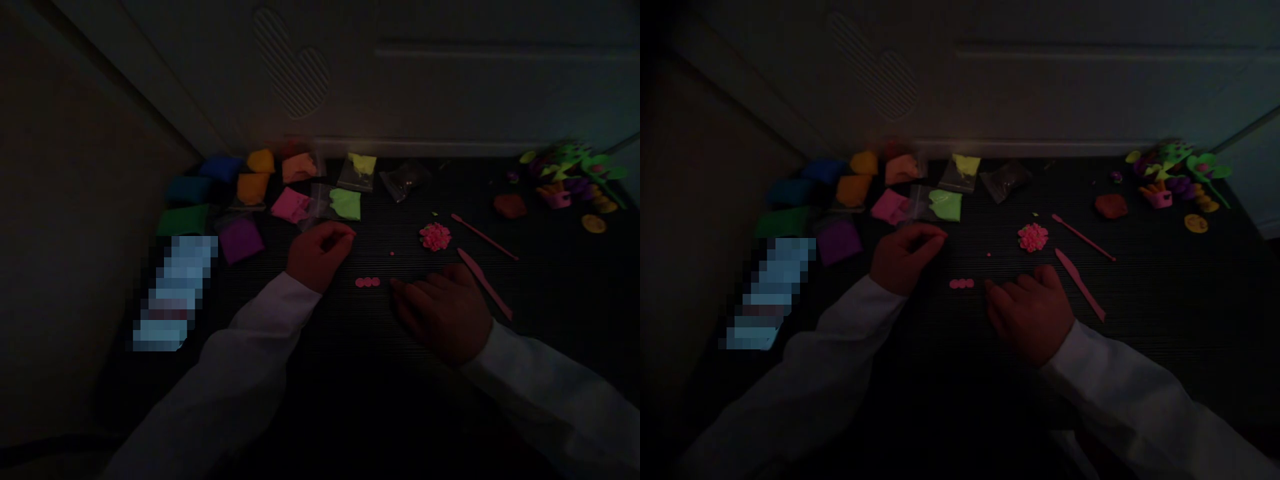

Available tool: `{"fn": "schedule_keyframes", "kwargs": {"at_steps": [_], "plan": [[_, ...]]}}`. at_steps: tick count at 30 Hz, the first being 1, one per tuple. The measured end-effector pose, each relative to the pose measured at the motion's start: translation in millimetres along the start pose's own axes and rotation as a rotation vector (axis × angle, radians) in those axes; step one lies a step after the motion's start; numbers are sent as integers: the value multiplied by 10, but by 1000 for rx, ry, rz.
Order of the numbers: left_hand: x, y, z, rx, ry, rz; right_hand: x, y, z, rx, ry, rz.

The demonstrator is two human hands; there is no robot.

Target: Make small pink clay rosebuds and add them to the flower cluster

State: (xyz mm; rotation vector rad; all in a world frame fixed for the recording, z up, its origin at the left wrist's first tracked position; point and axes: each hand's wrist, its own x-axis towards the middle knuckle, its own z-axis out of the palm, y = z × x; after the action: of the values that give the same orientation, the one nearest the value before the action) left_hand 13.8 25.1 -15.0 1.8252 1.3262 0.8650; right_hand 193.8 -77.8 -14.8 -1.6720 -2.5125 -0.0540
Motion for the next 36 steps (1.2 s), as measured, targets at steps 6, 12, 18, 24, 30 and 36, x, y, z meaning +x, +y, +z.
{"fn": "schedule_keyframes", "kwargs": {"at_steps": [6,12,18,24,30,36], "plan": [[2,-13,2,-18,0,11,-7,2,1,-3,1,-8],[-1,-30,3,-17,-3,20,-27,10,1,13,5,-20],[-3,-3,-7,-4,-9,7,-41,43,-1,77,51,-15],[-6,-10,-2,-23,-9,16,-17,82,-55,151,117,20],[-4,-11,-3,-8,-9,9,-18,75,-46,102,58,-9],[-3,-13,4,-34,-11,7,-9,39,-15,49,-4,-22]]}}
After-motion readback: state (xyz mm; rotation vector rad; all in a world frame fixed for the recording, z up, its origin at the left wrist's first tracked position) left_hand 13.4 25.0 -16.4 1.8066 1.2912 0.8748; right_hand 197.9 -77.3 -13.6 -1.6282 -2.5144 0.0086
